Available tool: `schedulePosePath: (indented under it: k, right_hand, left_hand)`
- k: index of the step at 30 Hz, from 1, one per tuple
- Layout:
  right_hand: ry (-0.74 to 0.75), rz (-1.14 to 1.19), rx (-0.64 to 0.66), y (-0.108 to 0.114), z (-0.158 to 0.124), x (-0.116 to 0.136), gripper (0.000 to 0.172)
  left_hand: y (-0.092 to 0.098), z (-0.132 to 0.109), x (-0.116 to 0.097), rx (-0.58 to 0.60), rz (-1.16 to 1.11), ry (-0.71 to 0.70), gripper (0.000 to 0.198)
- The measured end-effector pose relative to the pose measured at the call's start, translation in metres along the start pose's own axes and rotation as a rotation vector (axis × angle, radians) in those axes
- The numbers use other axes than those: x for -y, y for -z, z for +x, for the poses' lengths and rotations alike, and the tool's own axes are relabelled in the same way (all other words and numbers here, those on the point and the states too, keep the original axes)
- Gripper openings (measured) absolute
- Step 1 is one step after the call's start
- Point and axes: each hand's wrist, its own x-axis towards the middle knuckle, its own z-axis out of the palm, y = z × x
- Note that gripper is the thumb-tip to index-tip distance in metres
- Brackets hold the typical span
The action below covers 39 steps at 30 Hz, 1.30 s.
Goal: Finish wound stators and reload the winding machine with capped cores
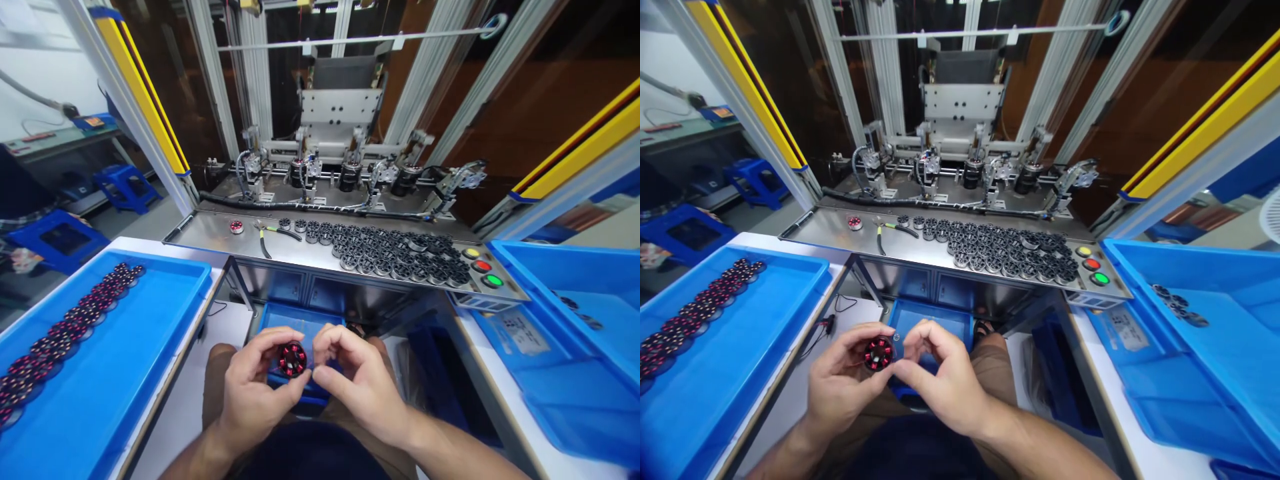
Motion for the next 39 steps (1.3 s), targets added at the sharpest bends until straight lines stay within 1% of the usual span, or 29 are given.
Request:
schedulePosePath:
  k: [3, 5, 6, 8, 10, 13, 16, 19, 21, 24, 27, 33, 39]
  right_hand:
    - [0.026, 0.022, 0.046, -0.004, 0.003, 0.002, 0.036]
    - [0.027, 0.044, 0.035, -0.008, 0.003, 0.001, 0.033]
    - [0.022, 0.056, 0.007, -0.009, 0.002, -0.001, 0.032]
    - [0.007, 0.073, -0.070, -0.012, 0.000, -0.005, 0.030]
    - [-0.014, 0.081, -0.106, -0.013, -0.003, -0.009, 0.030]
    - [-0.005, 0.066, -0.080, -0.011, -0.004, -0.011, 0.029]
    - [0.056, 0.019, -0.063, -0.009, -0.002, -0.006, 0.029]
    - [0.080, -0.038, -0.066, -0.010, 0.001, -0.001, 0.025]
    - [0.076, -0.062, -0.091, -0.012, 0.001, 0.001, 0.023]
    - [0.068, -0.060, -0.137, -0.014, 0.000, 0.001, 0.023]
    - [0.053, -0.043, -0.155, -0.015, -0.002, 0.001, 0.026]
    - [-0.033, 0.044, -0.131, -0.014, 0.001, -0.001, 0.033]
    - [-0.079, 0.192, -0.085, -0.016, 0.000, -0.006, 0.033]
  left_hand:
    - [0.003, 0.002, -0.003, 0.039, 0.129, -0.156, 0.041]
    - [0.005, 0.002, -0.005, 0.048, 0.181, -0.199, 0.043]
    - [0.005, 0.002, -0.005, 0.048, 0.197, -0.202, 0.044]
    - [0.006, 0.002, -0.006, 0.038, 0.213, -0.187, 0.043]
    - [0.006, 0.001, -0.006, 0.027, 0.216, -0.167, 0.041]
    - [0.005, 0.000, -0.008, 0.020, 0.249, -0.159, 0.041]
    - [0.005, 0.001, -0.011, 0.030, 0.292, -0.181, 0.038]
    - [0.004, 0.001, -0.012, 0.040, 0.308, -0.189, 0.037]
    - [0.005, 0.001, -0.012, 0.039, 0.308, -0.176, 0.037]
    - [0.006, 0.000, -0.010, 0.027, 0.273, -0.146, 0.038]
    - [0.007, -0.001, -0.010, 0.013, 0.225, -0.115, 0.039]
    - [0.005, 0.001, -0.011, -0.008, 0.050, -0.090, 0.044]
    - [0.008, 0.005, -0.011, -0.056, 0.013, -0.013, 0.041]
